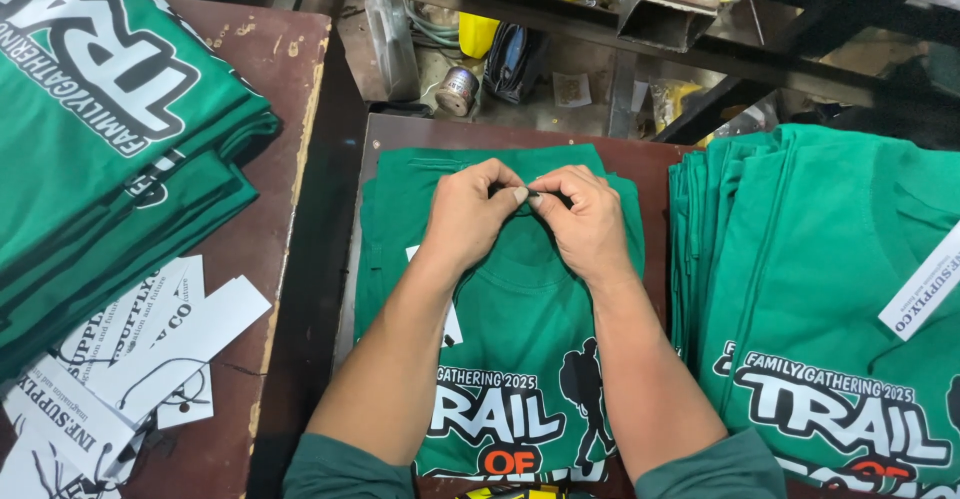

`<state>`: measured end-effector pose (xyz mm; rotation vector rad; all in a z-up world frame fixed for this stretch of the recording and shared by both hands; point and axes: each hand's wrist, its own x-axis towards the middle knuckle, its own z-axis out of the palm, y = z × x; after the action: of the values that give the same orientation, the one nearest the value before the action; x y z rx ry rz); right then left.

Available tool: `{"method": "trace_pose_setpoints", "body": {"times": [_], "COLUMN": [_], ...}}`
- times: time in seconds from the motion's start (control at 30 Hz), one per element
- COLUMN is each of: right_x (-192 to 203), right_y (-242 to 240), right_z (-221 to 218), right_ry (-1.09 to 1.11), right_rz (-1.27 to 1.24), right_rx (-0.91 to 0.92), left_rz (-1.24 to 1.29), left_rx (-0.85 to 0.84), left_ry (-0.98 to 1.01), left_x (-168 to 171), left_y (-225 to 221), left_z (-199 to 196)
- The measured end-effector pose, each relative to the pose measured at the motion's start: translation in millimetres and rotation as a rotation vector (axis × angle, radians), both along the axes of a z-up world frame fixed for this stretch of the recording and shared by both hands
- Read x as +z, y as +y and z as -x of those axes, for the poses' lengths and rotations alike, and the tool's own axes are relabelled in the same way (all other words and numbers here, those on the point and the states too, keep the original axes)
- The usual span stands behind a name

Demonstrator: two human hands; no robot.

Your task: Manually attaching brand tags to the collars of folded green t-shirts at a garment factory workstation.

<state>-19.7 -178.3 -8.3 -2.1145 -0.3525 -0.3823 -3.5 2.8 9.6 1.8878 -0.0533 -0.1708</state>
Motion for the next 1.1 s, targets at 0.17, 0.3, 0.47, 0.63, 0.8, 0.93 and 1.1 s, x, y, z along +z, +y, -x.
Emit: {"method": "trace_pose_setpoints", "body": {"times": [0.17,0.3,0.47,0.63,0.8,0.93,1.1], "right_x": [5,5,-3,-3,2,19,8], "right_y": [3,3,-2,-1,2,12,5], "right_z": [1,1,-1,0,1,6,3], "right_ry": [0.006,0.0,-0.003,-0.012,-0.048,-0.24,-0.258], "right_rz": [0.03,0.039,-0.038,-0.029,-0.007,0.145,0.144], "right_rx": [-0.001,0.002,-0.023,-0.017,-0.026,-0.062,-0.135], "left_rz": [-0.056,-0.095,-0.158,-0.148,-0.147,-0.144,-0.129], "left_rx": [0.004,-0.008,-0.006,0.007,0.0,0.003,0.029], "left_ry": [-0.05,-0.123,-0.175,-0.212,-0.232,-0.247,-0.266], "left_x": [4,-5,-11,-12,-11,-15,-17], "left_y": [-1,-2,-5,-5,-5,-6,-7], "left_z": [3,0,-3,-2,-2,-2,-1]}}
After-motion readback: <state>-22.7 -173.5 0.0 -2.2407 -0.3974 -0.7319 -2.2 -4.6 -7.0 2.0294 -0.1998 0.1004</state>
